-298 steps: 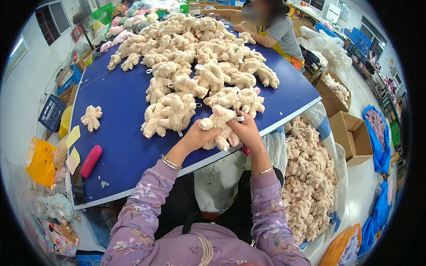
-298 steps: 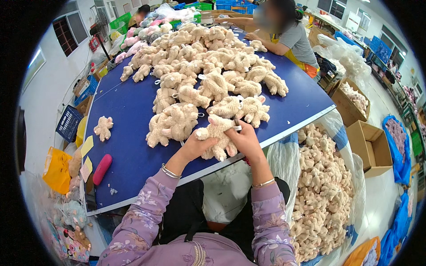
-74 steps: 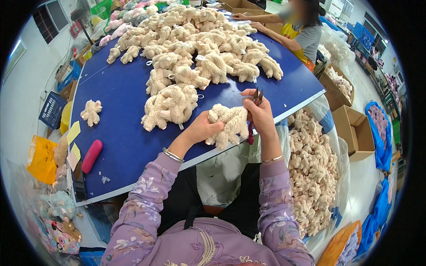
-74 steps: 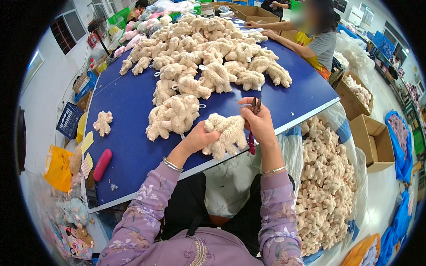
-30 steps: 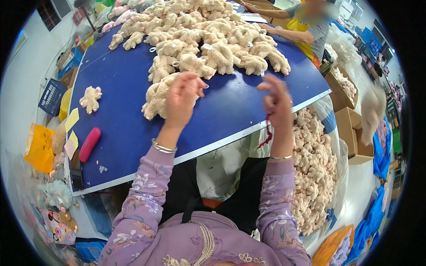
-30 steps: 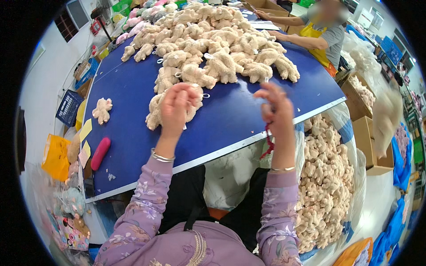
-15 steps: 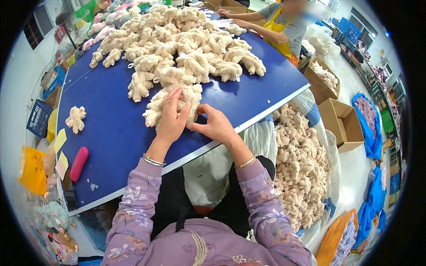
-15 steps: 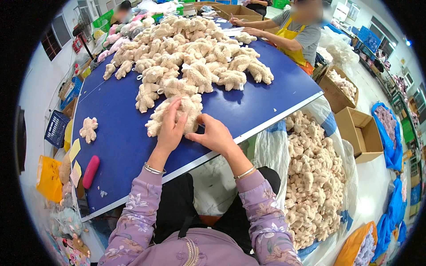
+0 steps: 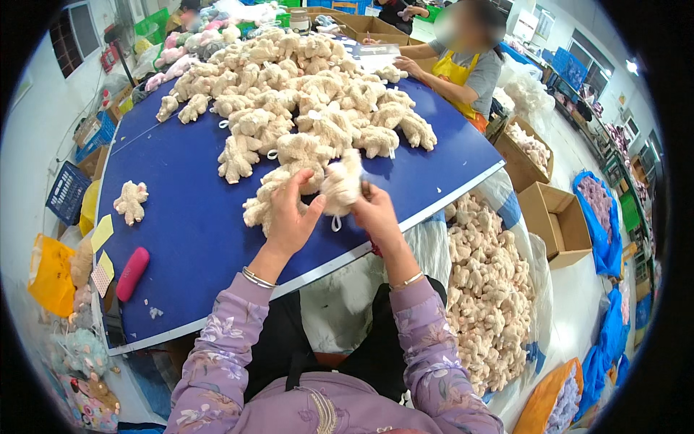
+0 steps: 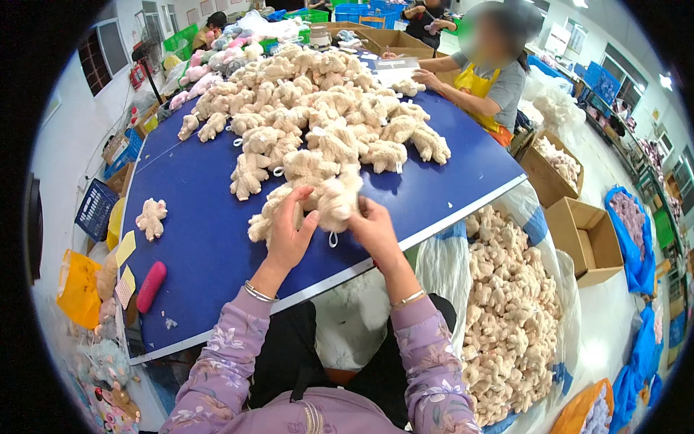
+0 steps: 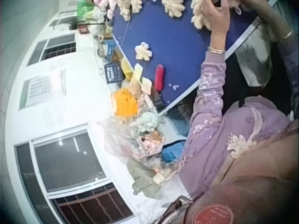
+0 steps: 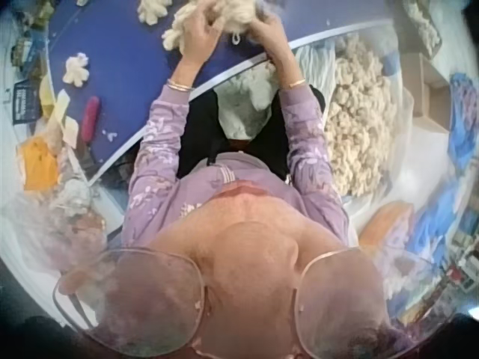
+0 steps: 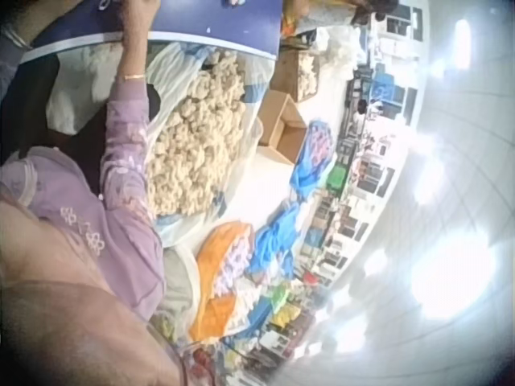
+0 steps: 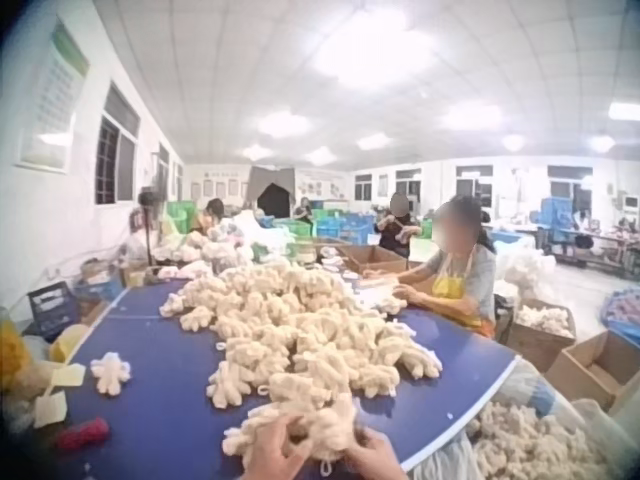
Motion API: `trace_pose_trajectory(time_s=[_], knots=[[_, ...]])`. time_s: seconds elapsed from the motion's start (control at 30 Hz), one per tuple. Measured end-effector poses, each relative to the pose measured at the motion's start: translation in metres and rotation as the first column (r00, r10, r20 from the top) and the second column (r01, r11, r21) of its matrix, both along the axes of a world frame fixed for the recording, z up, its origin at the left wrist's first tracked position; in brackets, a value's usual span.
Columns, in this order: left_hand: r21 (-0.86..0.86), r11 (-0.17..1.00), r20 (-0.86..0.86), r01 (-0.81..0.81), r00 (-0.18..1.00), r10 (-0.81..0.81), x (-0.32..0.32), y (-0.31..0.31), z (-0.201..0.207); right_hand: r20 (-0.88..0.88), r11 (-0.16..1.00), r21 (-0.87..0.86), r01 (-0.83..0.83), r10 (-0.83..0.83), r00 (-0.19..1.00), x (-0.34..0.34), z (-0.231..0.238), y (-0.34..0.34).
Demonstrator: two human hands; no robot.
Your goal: The person repeatedly picks up small beige stuffed animals from a blue table, uses scissors to trim loose threads or tags, and places the finished items into a large white sack. The process is continuous and repetitive throughout the clip.
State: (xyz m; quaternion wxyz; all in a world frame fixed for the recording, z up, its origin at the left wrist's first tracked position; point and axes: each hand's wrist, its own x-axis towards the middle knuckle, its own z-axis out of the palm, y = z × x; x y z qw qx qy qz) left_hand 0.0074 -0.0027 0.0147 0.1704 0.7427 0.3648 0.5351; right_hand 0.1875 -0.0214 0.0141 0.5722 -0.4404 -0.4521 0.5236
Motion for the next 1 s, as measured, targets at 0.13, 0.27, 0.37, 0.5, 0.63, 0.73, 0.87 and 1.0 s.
trace_pose_trajectory(time_s=[0.13, 0.27, 0.37, 0.5, 0.63, 0.73, 0.87, 1.0], knots=[[-0.144, 0.989, 0.136, 0.039, 0.990, -0.019, 0.000, -0.003, 0.003, -0.349, 0.979, 0.066, -0.190, 0.201, 0.915, 0.025, -0.003, -0.003], [-0.374, 0.768, 0.496, 0.520, 0.812, -0.309, 0.008, -0.003, -0.008, -0.298, 0.947, 0.022, -0.319, 0.311, 0.902, 0.016, -0.006, -0.009], [-0.506, 0.603, 0.598, 0.617, 0.754, -0.271, 0.006, -0.004, -0.007, -0.218, 0.936, 0.020, -0.352, 0.348, 0.912, 0.019, -0.014, -0.007], [-0.445, 0.534, 0.777, 0.719, 0.606, -0.168, 0.004, -0.001, -0.012, -0.059, 0.935, -0.059, -0.349, 0.346, 0.936, 0.016, -0.011, -0.008], [-0.434, 0.558, 0.780, 0.707, 0.605, -0.159, 0.004, 0.003, -0.012, 0.112, 0.990, 0.005, -0.144, 0.142, 0.983, 0.005, -0.008, -0.010], [-0.412, 0.628, 0.801, 0.661, 0.590, -0.096, 0.006, 0.001, -0.008, -0.067, 0.987, -0.109, -0.120, 0.113, 0.991, 0.017, -0.006, -0.004], [-0.447, 0.705, 0.732, 0.551, 0.678, -0.065, 0.006, -0.002, -0.006, -0.076, 0.993, -0.050, -0.109, 0.105, 0.992, 0.016, 0.011, -0.012], [-0.429, 0.767, 0.658, 0.478, 0.747, -0.098, 0.009, 0.000, -0.008, 0.105, 0.999, 0.030, -0.039, 0.036, 0.994, 0.018, 0.003, -0.013]])
